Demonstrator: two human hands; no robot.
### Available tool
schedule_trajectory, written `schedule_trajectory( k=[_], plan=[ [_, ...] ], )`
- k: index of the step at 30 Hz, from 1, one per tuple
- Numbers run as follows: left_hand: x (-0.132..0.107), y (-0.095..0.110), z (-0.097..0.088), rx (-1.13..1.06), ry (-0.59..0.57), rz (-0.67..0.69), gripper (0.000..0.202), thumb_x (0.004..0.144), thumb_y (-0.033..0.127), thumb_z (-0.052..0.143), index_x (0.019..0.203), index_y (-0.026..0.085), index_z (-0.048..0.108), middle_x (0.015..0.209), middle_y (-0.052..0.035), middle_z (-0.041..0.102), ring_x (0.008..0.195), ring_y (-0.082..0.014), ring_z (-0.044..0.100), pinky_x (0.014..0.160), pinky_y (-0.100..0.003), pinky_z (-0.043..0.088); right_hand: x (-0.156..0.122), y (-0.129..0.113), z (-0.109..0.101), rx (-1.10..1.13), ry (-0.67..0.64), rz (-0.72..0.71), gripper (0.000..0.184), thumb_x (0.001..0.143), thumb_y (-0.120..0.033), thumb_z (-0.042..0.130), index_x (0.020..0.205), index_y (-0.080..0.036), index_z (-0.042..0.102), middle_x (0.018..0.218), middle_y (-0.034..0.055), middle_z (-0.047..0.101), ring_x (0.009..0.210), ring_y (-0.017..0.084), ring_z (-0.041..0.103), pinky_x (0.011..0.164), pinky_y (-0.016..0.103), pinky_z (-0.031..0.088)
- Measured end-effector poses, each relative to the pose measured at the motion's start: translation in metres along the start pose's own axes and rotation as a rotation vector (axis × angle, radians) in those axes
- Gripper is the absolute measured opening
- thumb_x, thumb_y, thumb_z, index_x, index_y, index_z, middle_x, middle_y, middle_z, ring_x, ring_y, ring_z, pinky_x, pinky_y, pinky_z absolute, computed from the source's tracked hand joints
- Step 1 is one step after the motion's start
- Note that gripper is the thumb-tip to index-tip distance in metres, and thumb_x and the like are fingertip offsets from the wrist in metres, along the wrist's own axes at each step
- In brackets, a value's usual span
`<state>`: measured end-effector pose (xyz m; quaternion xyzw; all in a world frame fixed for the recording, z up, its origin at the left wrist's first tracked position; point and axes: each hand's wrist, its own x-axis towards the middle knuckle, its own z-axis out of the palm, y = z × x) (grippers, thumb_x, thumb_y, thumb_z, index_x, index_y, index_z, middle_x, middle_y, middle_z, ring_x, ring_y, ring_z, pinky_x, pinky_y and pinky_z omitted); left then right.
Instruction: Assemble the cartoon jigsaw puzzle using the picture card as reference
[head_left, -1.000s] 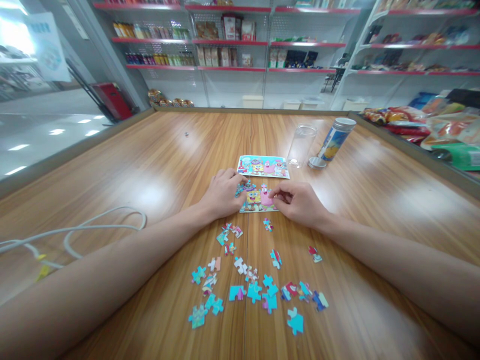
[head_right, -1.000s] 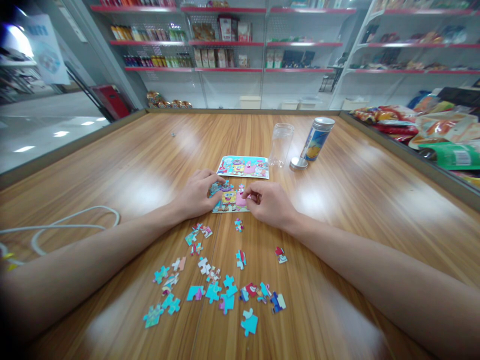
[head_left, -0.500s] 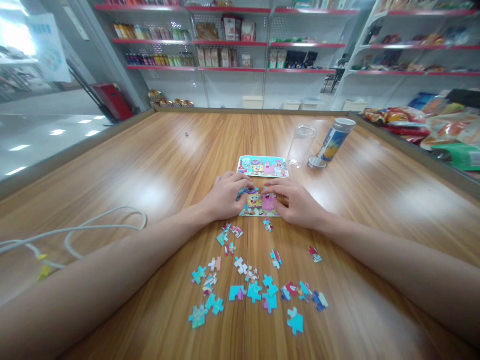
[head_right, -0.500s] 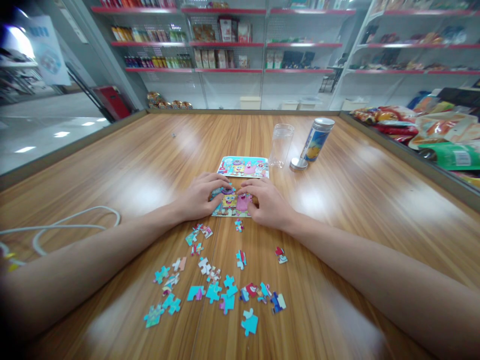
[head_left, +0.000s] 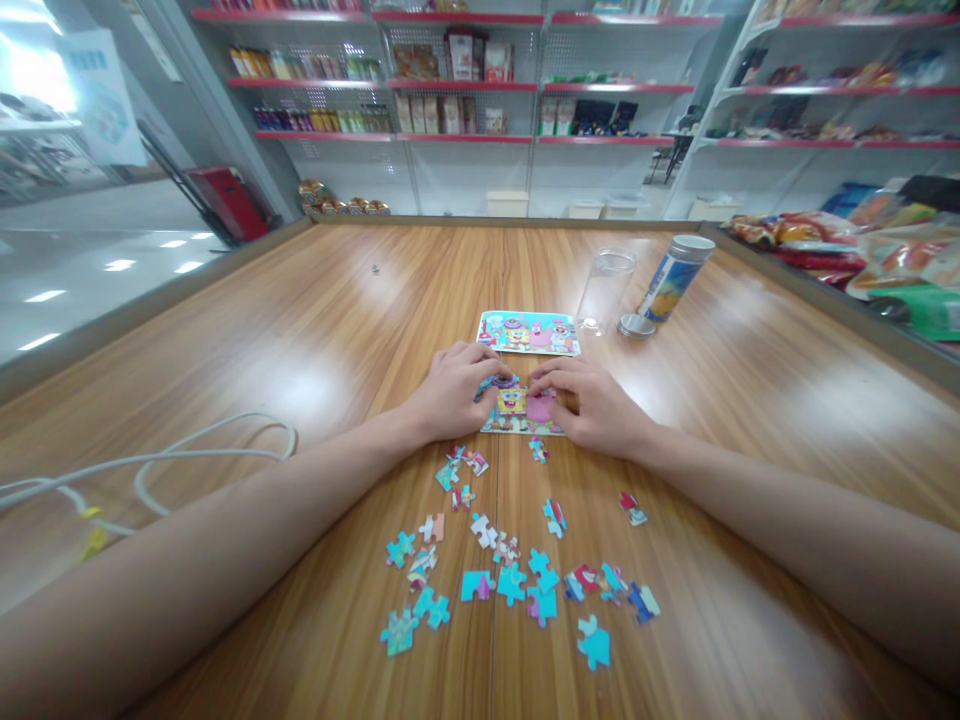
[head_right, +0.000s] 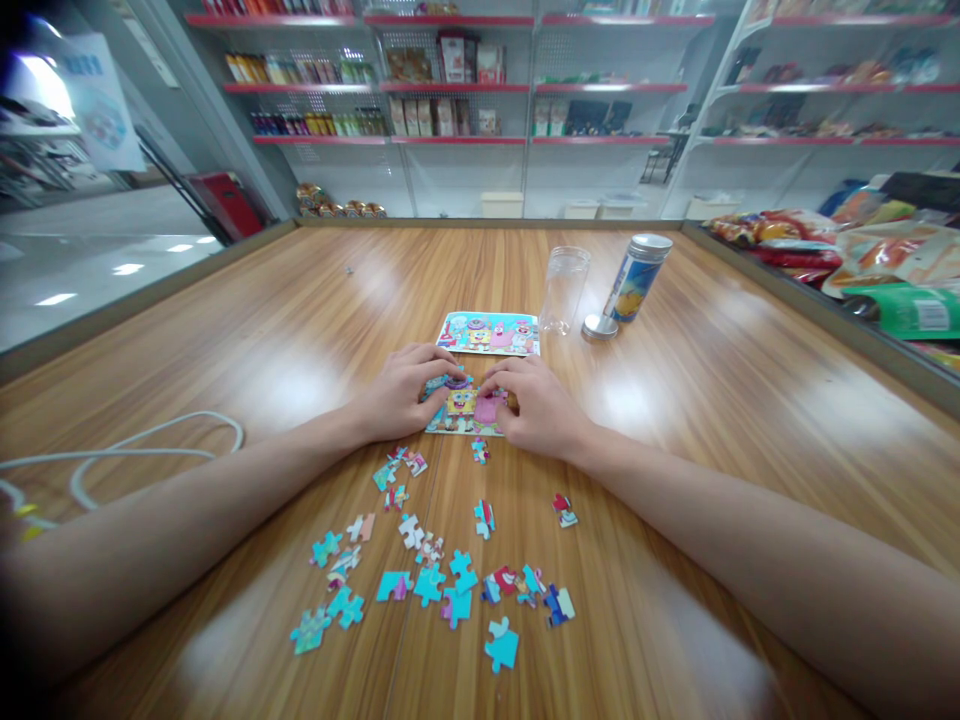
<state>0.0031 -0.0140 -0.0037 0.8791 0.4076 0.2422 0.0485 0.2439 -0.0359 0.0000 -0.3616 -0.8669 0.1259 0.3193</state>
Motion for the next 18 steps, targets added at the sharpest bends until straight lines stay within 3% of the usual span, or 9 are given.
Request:
schedule_trajectory(
  k=[18],
  plan=[
    [-0.0003,0.0014,-0.0001,0.000,0.006,-0.015,0.030,0.086,0.021,0.056,0.111,0.025,0.071,0.117,-0.0051,0.064,0.112,-0.0262,0.056,0.101,-0.046,0.042,0.0002,-0.0016,-0.0005,0.000,-0.011,-0.002,0.033,0.074,-0.002,0.058,0.097,-0.021,0.073,0.109,0.0082,0.071,0.104,0.026,0.064,0.098,0.045,0.048]
  ],
)
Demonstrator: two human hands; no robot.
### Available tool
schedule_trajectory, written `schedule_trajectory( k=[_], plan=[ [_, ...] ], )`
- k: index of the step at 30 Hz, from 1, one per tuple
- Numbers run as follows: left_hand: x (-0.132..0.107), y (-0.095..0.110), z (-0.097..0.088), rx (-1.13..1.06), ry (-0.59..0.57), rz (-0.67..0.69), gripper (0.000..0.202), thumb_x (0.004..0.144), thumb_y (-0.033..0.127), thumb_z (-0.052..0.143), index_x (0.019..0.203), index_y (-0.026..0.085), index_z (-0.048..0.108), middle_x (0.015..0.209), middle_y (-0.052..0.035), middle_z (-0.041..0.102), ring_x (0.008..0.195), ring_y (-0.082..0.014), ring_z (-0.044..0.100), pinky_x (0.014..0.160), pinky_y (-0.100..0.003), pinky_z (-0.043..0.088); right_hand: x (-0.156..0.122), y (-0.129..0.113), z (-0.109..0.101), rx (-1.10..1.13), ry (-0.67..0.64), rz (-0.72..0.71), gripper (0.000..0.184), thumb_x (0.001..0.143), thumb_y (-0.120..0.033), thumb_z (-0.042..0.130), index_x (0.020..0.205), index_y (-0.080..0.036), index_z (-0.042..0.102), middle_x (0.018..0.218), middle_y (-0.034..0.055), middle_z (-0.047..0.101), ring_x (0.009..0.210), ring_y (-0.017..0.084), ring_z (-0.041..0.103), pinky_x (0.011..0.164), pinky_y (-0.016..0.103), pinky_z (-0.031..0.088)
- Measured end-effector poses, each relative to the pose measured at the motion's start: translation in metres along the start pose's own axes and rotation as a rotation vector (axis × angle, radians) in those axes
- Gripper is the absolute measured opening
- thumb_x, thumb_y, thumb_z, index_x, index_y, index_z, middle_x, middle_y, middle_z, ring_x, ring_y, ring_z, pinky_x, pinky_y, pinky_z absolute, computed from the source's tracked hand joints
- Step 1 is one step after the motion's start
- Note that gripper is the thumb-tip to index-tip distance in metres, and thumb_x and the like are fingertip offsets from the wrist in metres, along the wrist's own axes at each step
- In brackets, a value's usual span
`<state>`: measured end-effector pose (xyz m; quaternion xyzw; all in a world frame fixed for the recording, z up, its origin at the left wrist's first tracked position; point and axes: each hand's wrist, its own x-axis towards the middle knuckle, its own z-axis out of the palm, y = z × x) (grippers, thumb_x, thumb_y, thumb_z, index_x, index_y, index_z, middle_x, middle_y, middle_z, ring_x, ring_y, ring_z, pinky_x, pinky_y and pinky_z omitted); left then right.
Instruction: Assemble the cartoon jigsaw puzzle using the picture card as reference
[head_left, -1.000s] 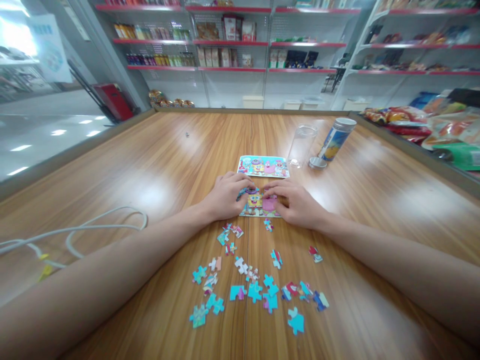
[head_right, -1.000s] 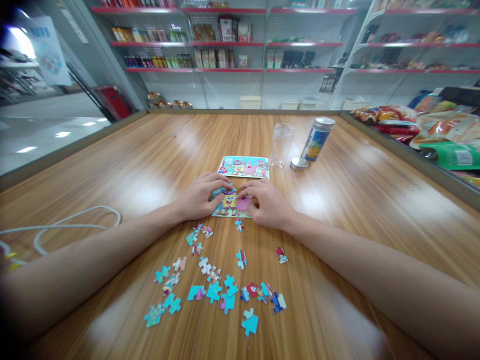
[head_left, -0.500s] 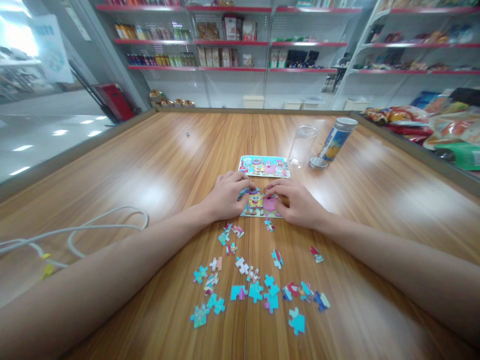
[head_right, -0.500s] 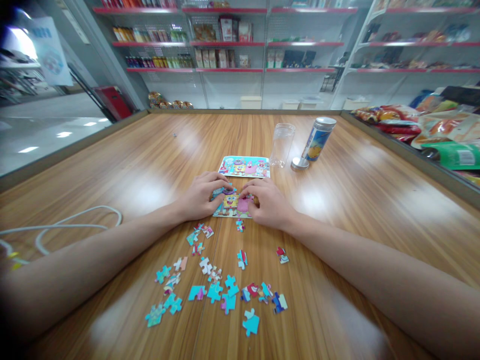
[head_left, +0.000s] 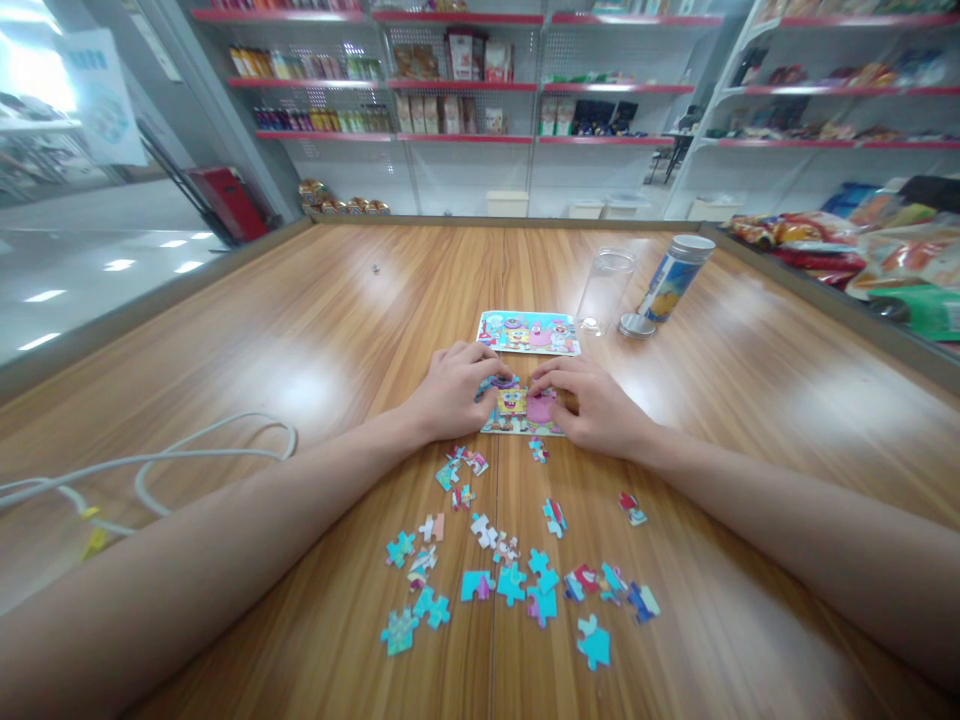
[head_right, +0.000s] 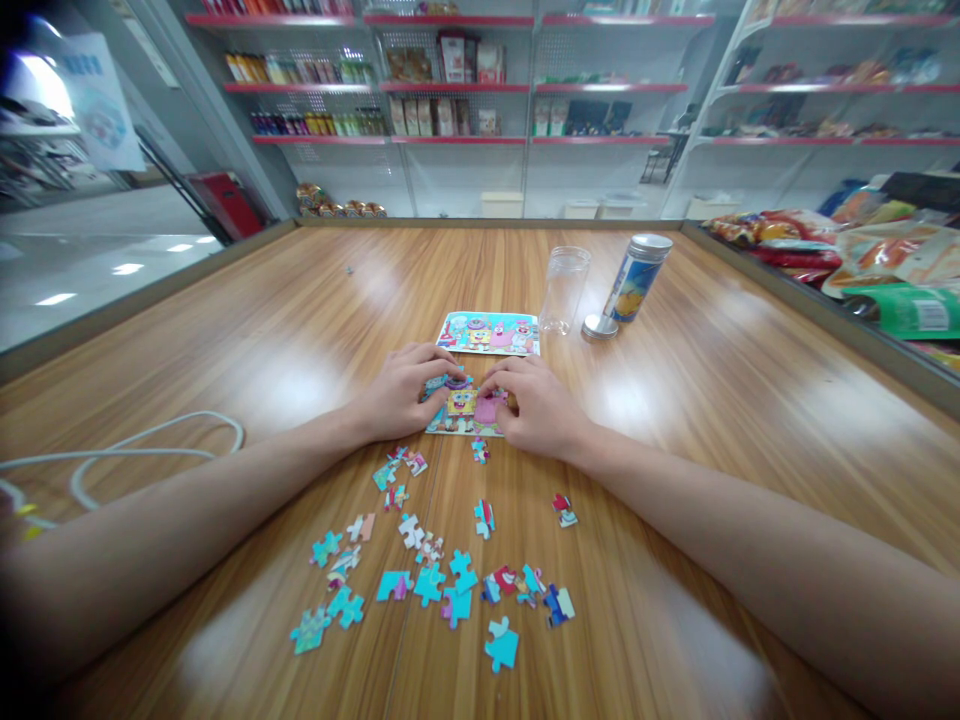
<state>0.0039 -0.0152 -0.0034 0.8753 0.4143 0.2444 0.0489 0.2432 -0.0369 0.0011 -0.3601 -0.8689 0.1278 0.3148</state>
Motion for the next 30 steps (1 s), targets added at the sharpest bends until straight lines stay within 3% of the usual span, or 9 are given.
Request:
schedule_trajectory(
  k=[3,9,12,15,20,23,27,30],
  plan=[
    [0.000,0.000,0.000,0.001,-0.002,0.002,0.029,0.086,0.021,0.056,0.111,0.025,0.071,0.116,-0.0056,0.064,0.111,-0.0262,0.056,0.101,-0.046,0.042,0.000,-0.002,-0.002,0.011,0.023,-0.010,0.034,0.074,-0.002,0.057,0.099,-0.021,0.073,0.108,0.0080,0.070,0.103,0.025,0.063,0.098,0.044,0.048],
    [-0.001,0.000,0.000,0.008,0.003,0.001,0.029,0.088,0.021,0.055,0.112,0.025,0.071,0.117,-0.0063,0.063,0.112,-0.0267,0.055,0.101,-0.046,0.042,-0.001,-0.006,-0.009,0.037,0.288,0.038,0.031,0.081,-0.002,0.050,0.096,-0.021,0.070,0.096,0.0067,0.068,0.097,0.023,0.063,0.087,0.039,0.050],
    [-0.001,-0.002,0.001,0.021,0.015,-0.012,0.030,0.087,0.020,0.055,0.112,0.025,0.071,0.118,-0.0062,0.063,0.113,-0.0268,0.055,0.100,-0.046,0.042,-0.001,-0.008,-0.011,0.024,0.313,-0.007,0.027,0.083,-0.004,0.051,0.092,-0.021,0.070,0.091,0.0063,0.067,0.092,0.023,0.062,0.083,0.039,0.050],
    [-0.001,-0.004,0.003,0.031,0.033,-0.030,0.030,0.086,0.018,0.055,0.111,0.024,0.071,0.117,-0.0060,0.063,0.113,-0.0263,0.056,0.100,-0.045,0.043,-0.002,-0.016,-0.010,0.032,0.222,-0.178,0.025,0.085,-0.006,0.053,0.097,-0.020,0.071,0.096,0.0070,0.069,0.093,0.023,0.061,0.086,0.042,0.049],
    [-0.001,-0.005,0.005,0.042,0.076,-0.051,0.028,0.087,0.017,0.054,0.107,0.023,0.073,0.113,-0.0067,0.064,0.110,-0.0251,0.058,0.100,-0.045,0.045,-0.009,-0.041,-0.006,0.028,-0.168,-0.461,0.036,0.090,-0.014,0.056,0.124,-0.019,0.065,0.129,0.0078,0.067,0.120,0.028,0.052,0.105,0.050,0.042],
    [-0.001,-0.004,0.002,0.034,0.100,-0.021,0.029,0.085,0.015,0.055,0.107,0.021,0.073,0.113,-0.0082,0.064,0.112,-0.0257,0.059,0.101,-0.046,0.047,-0.014,-0.051,-0.004,-0.015,-0.364,-0.541,0.037,0.096,-0.023,0.055,0.132,-0.018,0.062,0.141,0.0063,0.062,0.132,0.032,0.043,0.110,0.054,0.036],
    [-0.001,0.000,-0.003,-0.083,0.106,0.198,0.030,0.085,0.016,0.057,0.113,0.019,0.069,0.124,-0.0101,0.064,0.123,-0.0265,0.056,0.109,-0.047,0.045,-0.013,-0.051,-0.003,0.020,-0.354,-0.549,0.029,0.097,-0.025,0.056,0.122,-0.018,0.068,0.131,0.0063,0.068,0.128,0.029,0.047,0.110,0.051,0.037],
    [-0.001,0.002,-0.005,-0.191,0.014,0.397,0.031,0.087,0.020,0.059,0.118,0.019,0.067,0.132,-0.0116,0.063,0.130,-0.0273,0.055,0.114,-0.048,0.043,-0.012,-0.046,-0.003,0.028,-0.294,-0.519,0.026,0.096,-0.024,0.058,0.119,-0.018,0.070,0.124,0.0063,0.071,0.125,0.027,0.049,0.112,0.050,0.035]
  ],
)
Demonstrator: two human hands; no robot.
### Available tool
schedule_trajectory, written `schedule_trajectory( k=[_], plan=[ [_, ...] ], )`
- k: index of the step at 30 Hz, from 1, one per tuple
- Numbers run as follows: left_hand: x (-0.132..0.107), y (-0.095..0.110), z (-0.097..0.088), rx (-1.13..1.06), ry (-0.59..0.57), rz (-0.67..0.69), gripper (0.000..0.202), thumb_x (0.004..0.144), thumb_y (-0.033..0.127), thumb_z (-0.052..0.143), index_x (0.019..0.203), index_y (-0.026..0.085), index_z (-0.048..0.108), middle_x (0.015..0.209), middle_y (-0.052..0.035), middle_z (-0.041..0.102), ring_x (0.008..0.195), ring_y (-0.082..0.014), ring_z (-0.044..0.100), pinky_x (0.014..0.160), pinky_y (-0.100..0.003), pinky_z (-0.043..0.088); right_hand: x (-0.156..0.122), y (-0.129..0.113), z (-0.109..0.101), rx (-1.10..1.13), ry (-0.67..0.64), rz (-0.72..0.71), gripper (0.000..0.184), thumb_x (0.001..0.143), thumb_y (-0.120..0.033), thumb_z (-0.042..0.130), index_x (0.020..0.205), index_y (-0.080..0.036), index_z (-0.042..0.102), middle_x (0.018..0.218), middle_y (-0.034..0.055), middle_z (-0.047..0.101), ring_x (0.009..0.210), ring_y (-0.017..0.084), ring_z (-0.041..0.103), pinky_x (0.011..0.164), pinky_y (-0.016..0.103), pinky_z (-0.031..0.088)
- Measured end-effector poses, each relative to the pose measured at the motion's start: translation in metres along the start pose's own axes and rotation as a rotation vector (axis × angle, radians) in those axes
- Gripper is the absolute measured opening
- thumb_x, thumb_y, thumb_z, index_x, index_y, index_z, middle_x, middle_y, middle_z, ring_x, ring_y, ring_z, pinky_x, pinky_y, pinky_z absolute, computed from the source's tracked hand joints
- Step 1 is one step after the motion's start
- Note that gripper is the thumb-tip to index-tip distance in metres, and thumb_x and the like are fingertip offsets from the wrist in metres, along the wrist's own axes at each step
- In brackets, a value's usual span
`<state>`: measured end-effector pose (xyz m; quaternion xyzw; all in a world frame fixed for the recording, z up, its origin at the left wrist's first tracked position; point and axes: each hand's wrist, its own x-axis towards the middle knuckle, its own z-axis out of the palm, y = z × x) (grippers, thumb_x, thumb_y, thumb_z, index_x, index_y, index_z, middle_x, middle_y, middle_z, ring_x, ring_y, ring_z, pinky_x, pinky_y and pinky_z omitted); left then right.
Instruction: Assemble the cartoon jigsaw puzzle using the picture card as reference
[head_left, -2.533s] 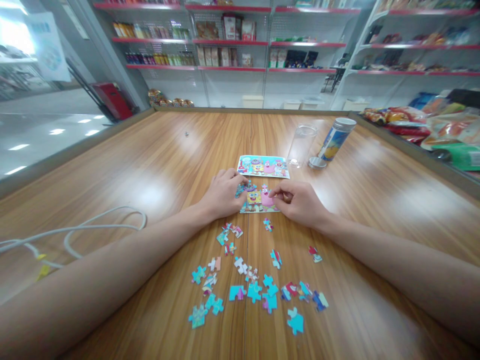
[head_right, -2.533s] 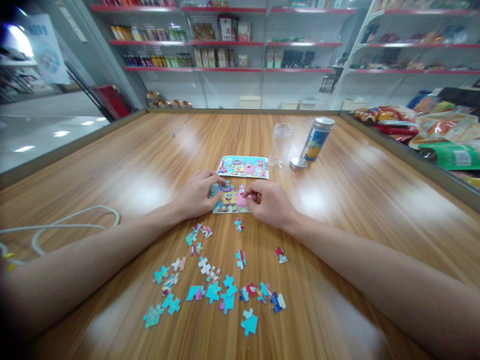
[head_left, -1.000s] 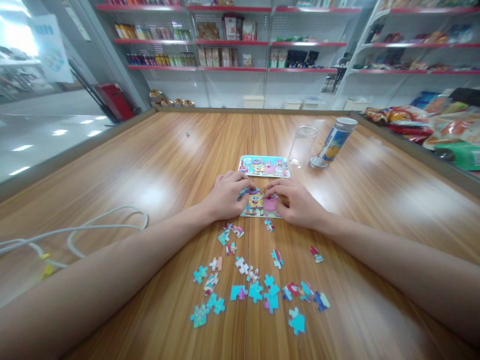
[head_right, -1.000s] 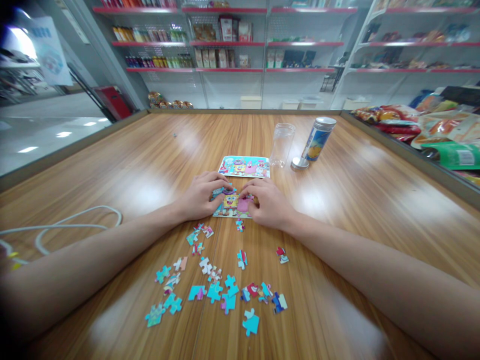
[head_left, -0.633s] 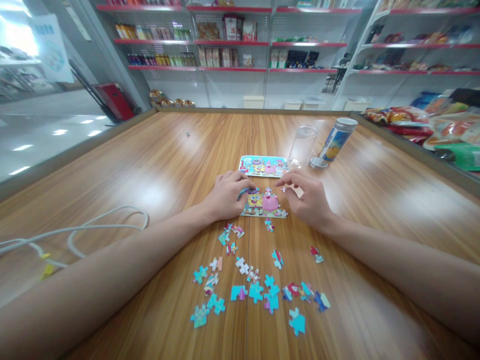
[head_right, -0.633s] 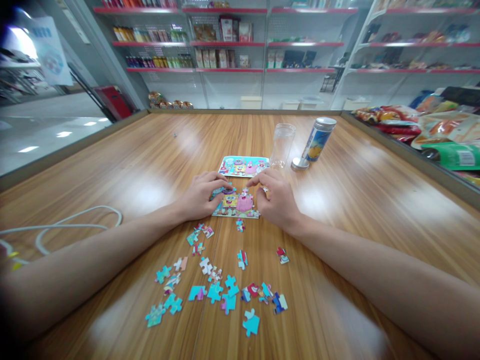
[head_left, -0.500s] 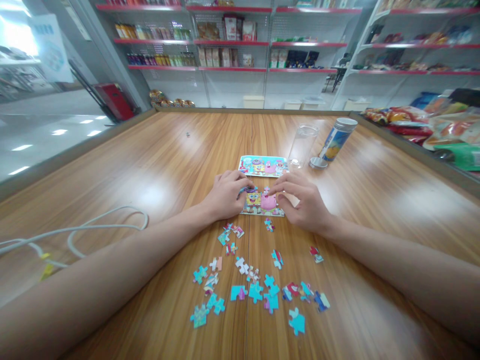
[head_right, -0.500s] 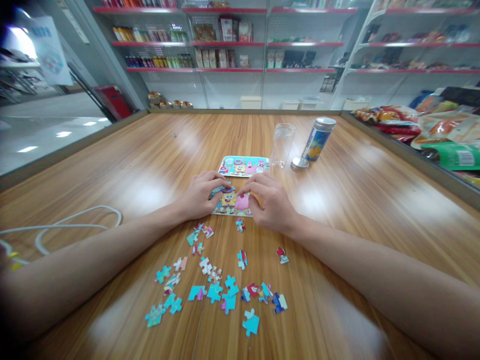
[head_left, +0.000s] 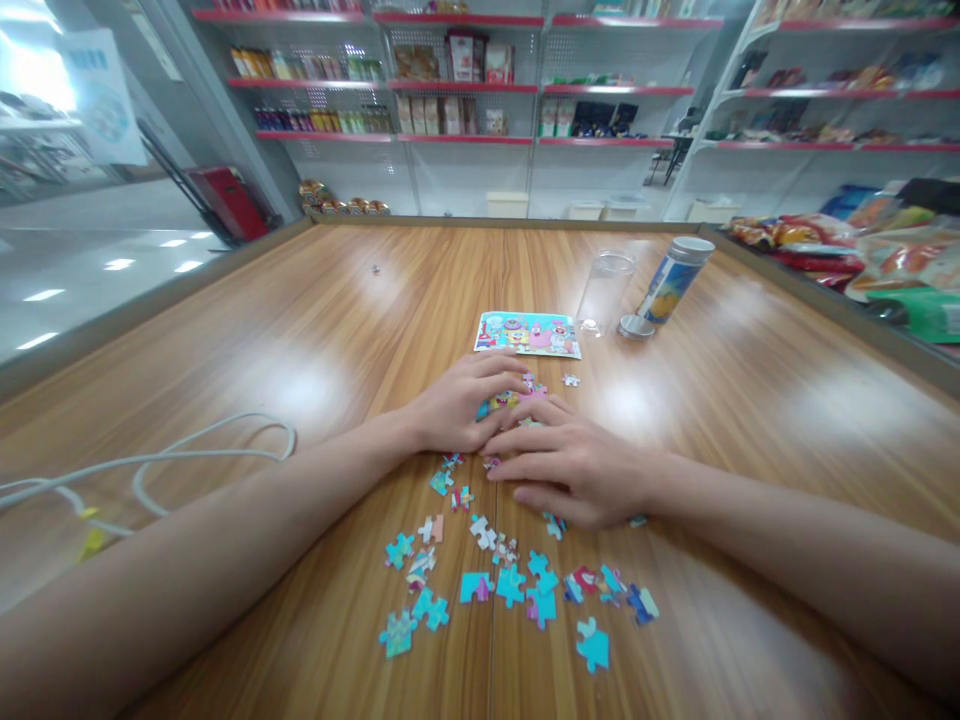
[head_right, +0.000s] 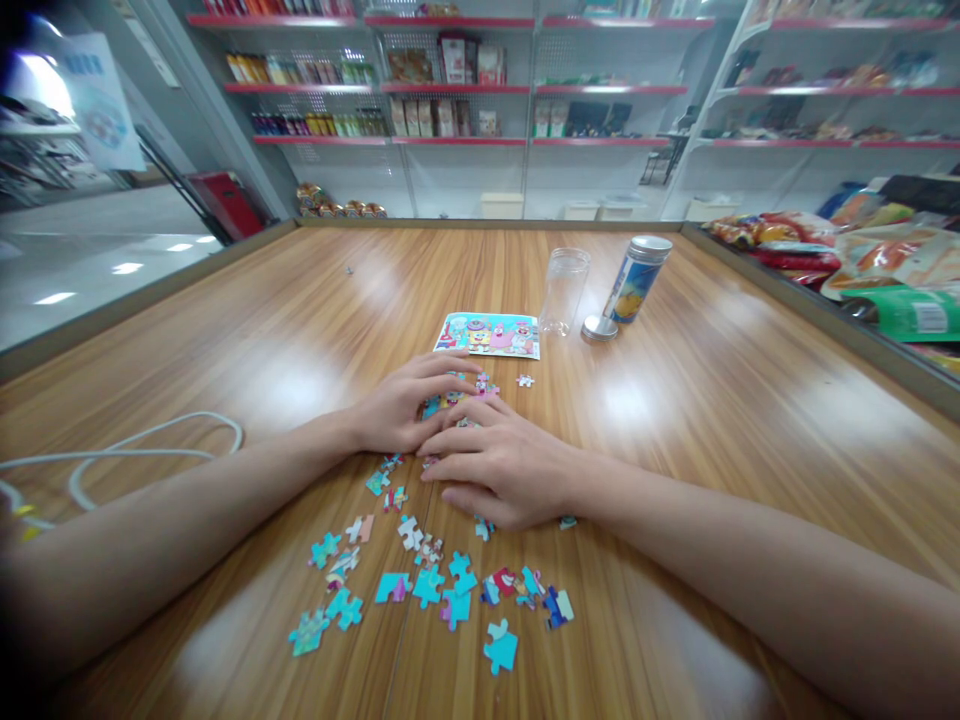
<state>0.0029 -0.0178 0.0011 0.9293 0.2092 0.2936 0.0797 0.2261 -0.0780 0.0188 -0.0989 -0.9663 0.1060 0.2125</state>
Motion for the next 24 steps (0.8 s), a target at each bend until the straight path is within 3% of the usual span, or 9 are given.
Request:
schedule_trajectory(
  k=[4,9,17,21,24],
  plan=[
    [0.000,-0.001,0.003,-0.131,-0.093,0.058,0.029,0.089,0.014,0.055,0.116,0.016,0.067,0.133,-0.0132,0.065,0.127,-0.0243,0.060,0.109,-0.041,0.051,-0.001,0.004,0.001,-0.015,0.003,0.024,0.023,0.096,-0.026,0.060,0.115,-0.020,0.071,0.116,0.0054,0.074,0.120,0.026,0.051,0.114,0.053,0.032],
    [-0.001,-0.004,0.006,-0.140,-0.044,-0.006,0.033,0.085,0.005,0.052,0.111,0.017,0.068,0.130,-0.0112,0.066,0.125,-0.0228,0.062,0.107,-0.039,0.053,-0.001,0.007,0.002,0.019,0.066,-0.004,0.011,0.095,-0.021,0.062,0.099,-0.022,0.073,0.106,0.0031,0.075,0.110,0.023,0.053,0.108,0.048,0.038],
    [0.000,-0.004,0.007,-0.135,-0.020,0.003,0.034,0.084,0.005,0.051,0.112,0.016,0.067,0.127,-0.0123,0.068,0.122,-0.0237,0.064,0.105,-0.042,0.054,-0.002,0.008,0.004,0.052,0.099,0.059,0.011,0.094,-0.020,0.062,0.102,-0.020,0.070,0.098,0.0060,0.070,0.100,0.022,0.056,0.100,0.046,0.043],
    [0.000,-0.004,0.006,-0.125,-0.041,0.014,0.037,0.083,0.002,0.050,0.113,0.016,0.067,0.127,-0.0121,0.067,0.123,-0.0232,0.063,0.105,-0.040,0.054,-0.005,0.017,0.003,0.088,0.234,0.187,0.012,0.091,-0.011,0.061,0.096,-0.020,0.069,0.094,0.0058,0.069,0.098,0.021,0.060,0.094,0.042,0.046],
    [0.001,-0.005,0.006,-0.110,-0.064,0.031,0.040,0.081,-0.001,0.048,0.112,0.016,0.067,0.128,-0.0117,0.065,0.123,-0.0230,0.062,0.105,-0.040,0.053,-0.007,0.029,0.001,0.042,0.317,0.334,0.009,0.090,-0.013,0.065,0.093,-0.020,0.070,0.092,0.0050,0.071,0.092,0.021,0.061,0.087,0.039,0.046]
  ],
)
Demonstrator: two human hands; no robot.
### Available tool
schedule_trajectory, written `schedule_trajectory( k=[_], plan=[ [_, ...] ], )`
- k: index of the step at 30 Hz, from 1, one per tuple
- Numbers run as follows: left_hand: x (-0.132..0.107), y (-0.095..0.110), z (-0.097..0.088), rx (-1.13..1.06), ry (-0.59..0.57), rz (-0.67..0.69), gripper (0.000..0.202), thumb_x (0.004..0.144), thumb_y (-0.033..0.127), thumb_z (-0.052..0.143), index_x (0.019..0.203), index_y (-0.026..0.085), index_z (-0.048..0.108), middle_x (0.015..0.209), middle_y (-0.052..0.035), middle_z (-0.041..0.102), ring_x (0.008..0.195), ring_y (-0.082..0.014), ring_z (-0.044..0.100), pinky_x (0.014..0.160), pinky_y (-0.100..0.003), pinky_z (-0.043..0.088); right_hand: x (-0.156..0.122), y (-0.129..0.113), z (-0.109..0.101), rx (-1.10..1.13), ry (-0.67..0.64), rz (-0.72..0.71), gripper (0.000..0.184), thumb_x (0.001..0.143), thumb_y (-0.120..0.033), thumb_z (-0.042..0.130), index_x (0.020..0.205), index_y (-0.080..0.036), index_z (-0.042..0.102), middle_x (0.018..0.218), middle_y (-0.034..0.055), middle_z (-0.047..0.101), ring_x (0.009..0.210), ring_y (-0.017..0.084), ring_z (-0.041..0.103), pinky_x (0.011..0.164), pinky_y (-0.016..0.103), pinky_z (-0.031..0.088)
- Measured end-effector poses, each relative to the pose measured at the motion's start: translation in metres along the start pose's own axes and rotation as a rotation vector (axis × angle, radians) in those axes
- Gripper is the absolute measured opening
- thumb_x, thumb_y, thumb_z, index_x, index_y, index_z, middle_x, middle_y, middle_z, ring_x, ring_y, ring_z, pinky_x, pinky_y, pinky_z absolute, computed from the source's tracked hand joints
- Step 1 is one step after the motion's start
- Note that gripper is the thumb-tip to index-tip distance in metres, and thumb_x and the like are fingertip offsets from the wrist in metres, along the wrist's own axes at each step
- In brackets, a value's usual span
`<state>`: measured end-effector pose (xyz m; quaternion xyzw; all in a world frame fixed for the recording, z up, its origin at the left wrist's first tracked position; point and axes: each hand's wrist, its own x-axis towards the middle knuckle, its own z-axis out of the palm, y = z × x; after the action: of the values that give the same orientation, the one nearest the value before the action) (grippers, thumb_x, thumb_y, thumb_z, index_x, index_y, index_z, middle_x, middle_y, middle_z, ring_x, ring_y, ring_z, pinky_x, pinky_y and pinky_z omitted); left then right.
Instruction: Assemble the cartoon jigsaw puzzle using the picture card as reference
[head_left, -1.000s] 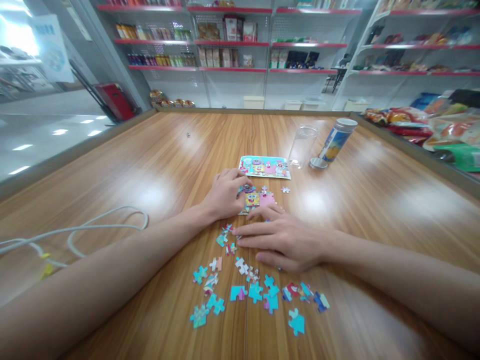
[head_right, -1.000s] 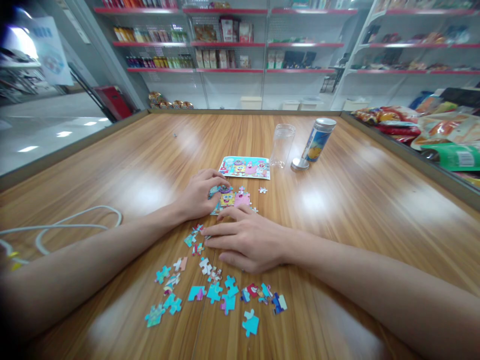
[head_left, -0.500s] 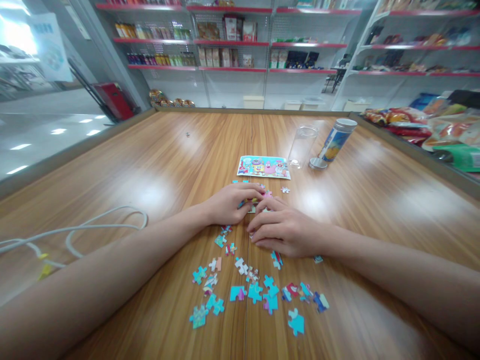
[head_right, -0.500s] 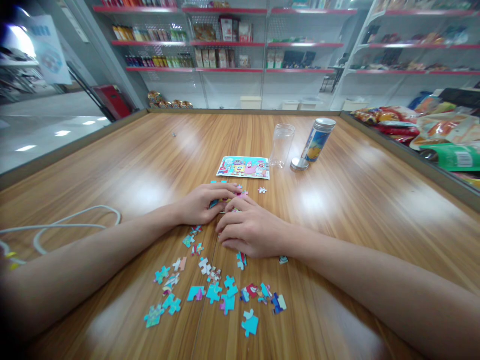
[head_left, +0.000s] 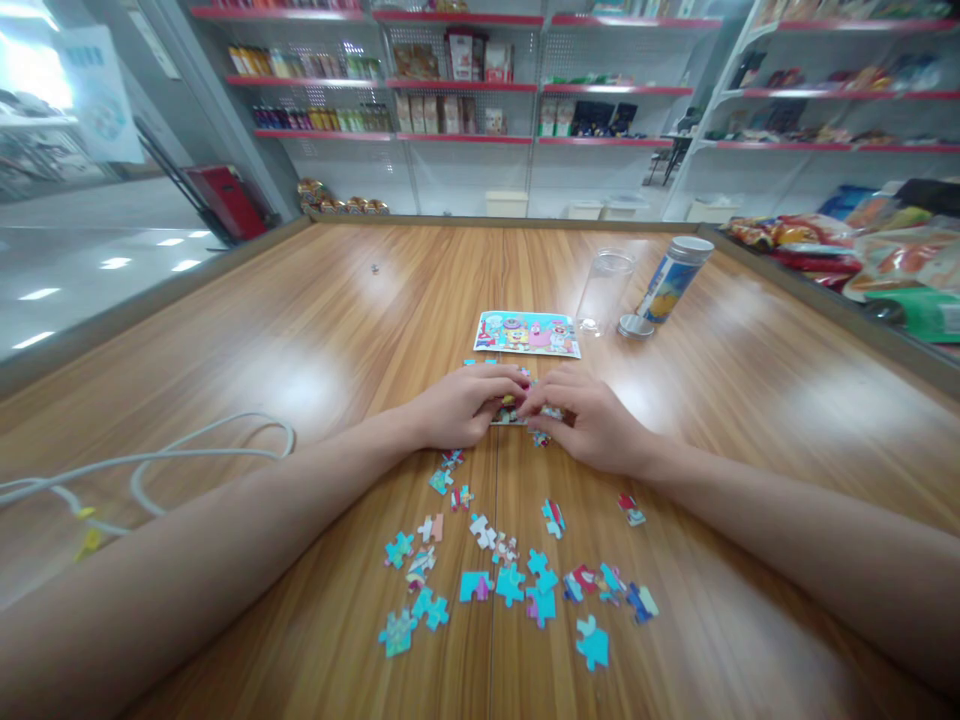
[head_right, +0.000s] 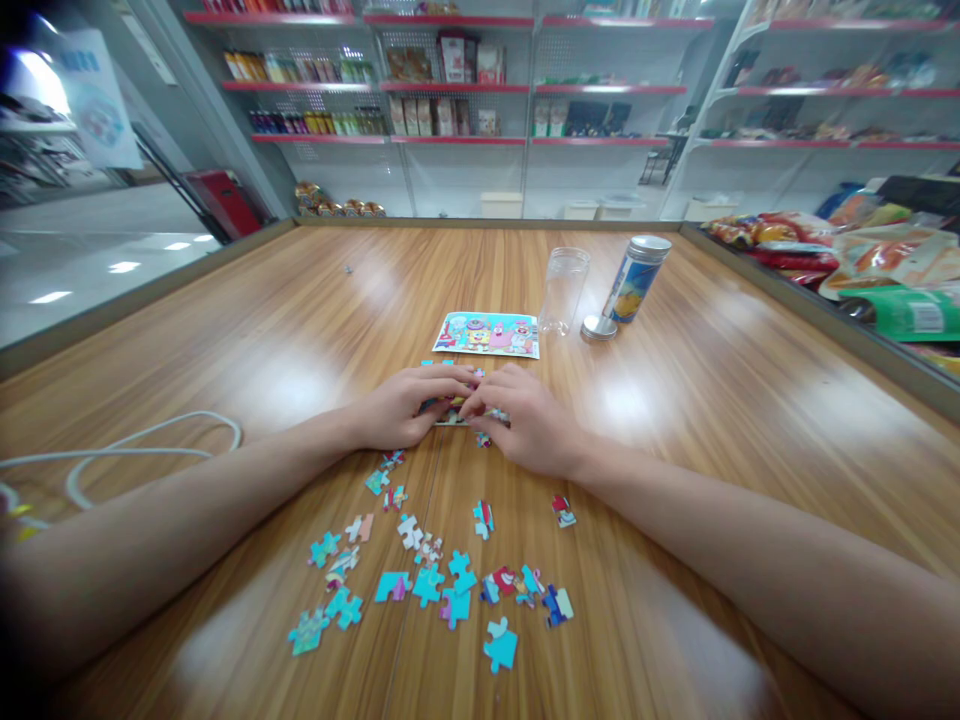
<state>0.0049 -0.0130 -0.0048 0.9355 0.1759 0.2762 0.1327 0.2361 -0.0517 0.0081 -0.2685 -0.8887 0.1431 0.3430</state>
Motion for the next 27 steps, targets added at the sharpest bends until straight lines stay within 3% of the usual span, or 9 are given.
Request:
schedule_trajectory(
  k=[4,8,11,14,19,27],
  plan=[
    [-0.0002,-0.0011,-0.0002,0.003,-0.004,0.021,0.045,0.079,-0.004,0.047,0.114,0.017,0.065,0.131,-0.0112,0.064,0.125,-0.0232,0.060,0.106,-0.041,0.052,0.0024,0.0098,-0.0026,-0.030,0.030,0.146,0.009,0.087,-0.016,0.071,0.094,-0.021,0.073,0.089,0.0036,0.069,0.090,0.020,0.061,0.085,0.037,0.046],
    [-0.0007,-0.0004,-0.0006,0.006,-0.011,-0.002,0.049,0.076,-0.005,0.046,0.114,0.017,0.066,0.131,-0.0108,0.064,0.126,-0.0231,0.060,0.106,-0.042,0.052,0.0020,0.0078,-0.0031,0.009,0.081,0.236,0.013,0.090,-0.014,0.062,0.093,-0.019,0.074,0.085,0.0042,0.068,0.081,0.018,0.060,0.075,0.032,0.045],
    [-0.0012,-0.0004,-0.0006,0.017,0.007,-0.036,0.051,0.073,-0.007,0.044,0.112,0.018,0.067,0.130,-0.0104,0.065,0.125,-0.0227,0.061,0.106,-0.043,0.052,0.0010,0.0062,-0.0021,0.015,0.079,0.293,0.009,0.089,-0.022,0.067,0.092,-0.018,0.075,0.080,0.0034,0.067,0.072,0.016,0.058,0.068,0.030,0.044],
    [-0.0018,-0.0013,-0.0004,0.026,0.030,-0.065,0.054,0.068,-0.009,0.042,0.107,0.017,0.068,0.126,-0.0101,0.067,0.124,-0.0226,0.062,0.105,-0.044,0.053,-0.0001,0.0082,-0.0005,-0.027,0.038,0.282,0.014,0.084,-0.028,0.075,0.096,-0.021,0.076,0.083,0.0038,0.068,0.079,0.018,0.060,0.074,0.032,0.046],
    [-0.0021,-0.0042,0.0006,0.045,0.046,-0.109,0.058,0.063,-0.011,0.041,0.106,0.016,0.068,0.125,-0.0096,0.067,0.124,-0.0223,0.061,0.107,-0.044,0.052,-0.0001,0.0101,-0.0011,-0.049,0.004,0.280,0.014,0.084,-0.021,0.073,0.097,-0.023,0.078,0.083,0.0037,0.066,0.082,0.018,0.061,0.079,0.033,0.046],
    [-0.0021,-0.0039,0.0018,0.099,0.064,-0.092,0.047,0.075,-0.005,0.045,0.110,0.017,0.067,0.125,-0.0104,0.065,0.123,-0.0225,0.061,0.108,-0.041,0.051,-0.0013,0.0105,0.0013,-0.126,0.000,0.258,0.022,0.083,-0.034,0.077,0.103,-0.024,0.077,0.089,0.0049,0.064,0.089,0.021,0.060,0.083,0.036,0.046]
  ],
)
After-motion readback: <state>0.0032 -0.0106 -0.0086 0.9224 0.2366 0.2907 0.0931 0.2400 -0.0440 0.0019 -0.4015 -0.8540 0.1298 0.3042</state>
